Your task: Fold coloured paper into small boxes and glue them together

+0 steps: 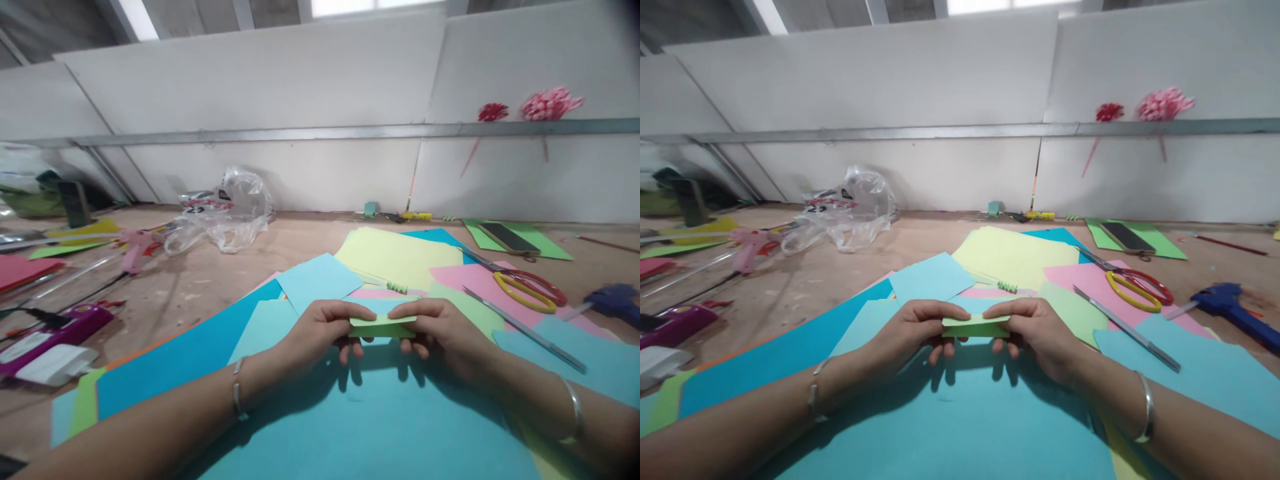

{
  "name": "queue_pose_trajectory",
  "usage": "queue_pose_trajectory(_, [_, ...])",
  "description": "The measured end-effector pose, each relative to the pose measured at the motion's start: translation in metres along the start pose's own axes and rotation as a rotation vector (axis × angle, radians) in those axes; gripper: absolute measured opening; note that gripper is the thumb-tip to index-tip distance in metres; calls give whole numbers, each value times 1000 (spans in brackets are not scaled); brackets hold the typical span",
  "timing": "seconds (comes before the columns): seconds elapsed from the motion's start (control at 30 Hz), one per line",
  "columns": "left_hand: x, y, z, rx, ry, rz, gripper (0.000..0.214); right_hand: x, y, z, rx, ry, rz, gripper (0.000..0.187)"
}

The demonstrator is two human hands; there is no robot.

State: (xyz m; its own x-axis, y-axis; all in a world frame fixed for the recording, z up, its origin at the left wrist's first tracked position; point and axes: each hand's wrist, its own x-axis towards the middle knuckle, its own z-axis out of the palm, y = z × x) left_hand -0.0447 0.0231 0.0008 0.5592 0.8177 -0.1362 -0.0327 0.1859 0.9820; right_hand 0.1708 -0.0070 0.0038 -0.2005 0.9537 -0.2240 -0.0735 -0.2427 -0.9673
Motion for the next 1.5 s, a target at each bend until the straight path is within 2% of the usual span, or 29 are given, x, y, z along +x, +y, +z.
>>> queue_pose_trajectory(0.17, [3, -3, -4, -24, 14, -59, 19, 1, 0, 1, -21, 28, -9, 14])
queue_pose_trajectory(0.3, [3, -2, -6, -79, -26, -44, 24, 1, 1, 1, -134, 68, -80, 16])
queue_pose_trajectory(0.43, [4, -2, -1, -11, 47, 10, 21, 0, 1, -1, -209, 44, -122, 21])
queue_pose_trajectory(0.57, [4, -6, 3, 92, 92, 76, 17, 0, 1, -4, -206, -11, -207, 15])
queue_pose_trajectory(0.67, [2, -11, 1, 202, 103, 199, 37, 0, 4, -4, -318, 16, -265, 18])
queue_pose_trajectory(0.77, [0, -13, -3, 310, 143, 354, 50, 1, 6, -4, -416, -63, -246, 19])
queue_pose_trajectory(0.87, [0, -5, -3, 359, 186, 417, 49, 1, 4, -2, -507, -113, -266, 14])
queue_pose_trajectory(0.97, [3, 10, 7, 327, 247, 379, 48, 0, 1, -1, -466, -63, -303, 13])
queue_pose_trajectory(1.03, [7, 18, 20, 268, 190, 313, 48, 1, 0, 0, -377, -55, -333, 14])
queue_pose_trajectory(1.1, [13, 20, 32, 256, 35, 286, 42, 3, 2, -1, -291, -66, -382, 16])
queue_pose_trajectory(1.17, [22, 15, 39, 320, -38, 392, 44, 7, 6, -3, -250, -67, -433, 18])
queue_pose_trajectory(1.2, [28, 10, 40, 381, -44, 474, 45, 9, 9, -5, -260, -50, -460, 19])
queue_pose_trajectory(1.27, [42, -1, 35, 513, 43, 646, 41, 14, 14, -12, -362, 44, -534, 20])
queue_pose_trajectory(1.37, [63, -16, 19, 739, 229, 865, 38, 19, 17, -22, -575, 317, -749, 19])
queue_pose_trajectory(1.43, [72, -20, 9, 787, 272, 877, 34, 20, 15, -27, -682, 449, -938, 13])
queue_pose_trajectory(1.5, [75, -22, 2, 820, 287, 883, 30, 19, 12, -28, -761, 490, -1100, 11])
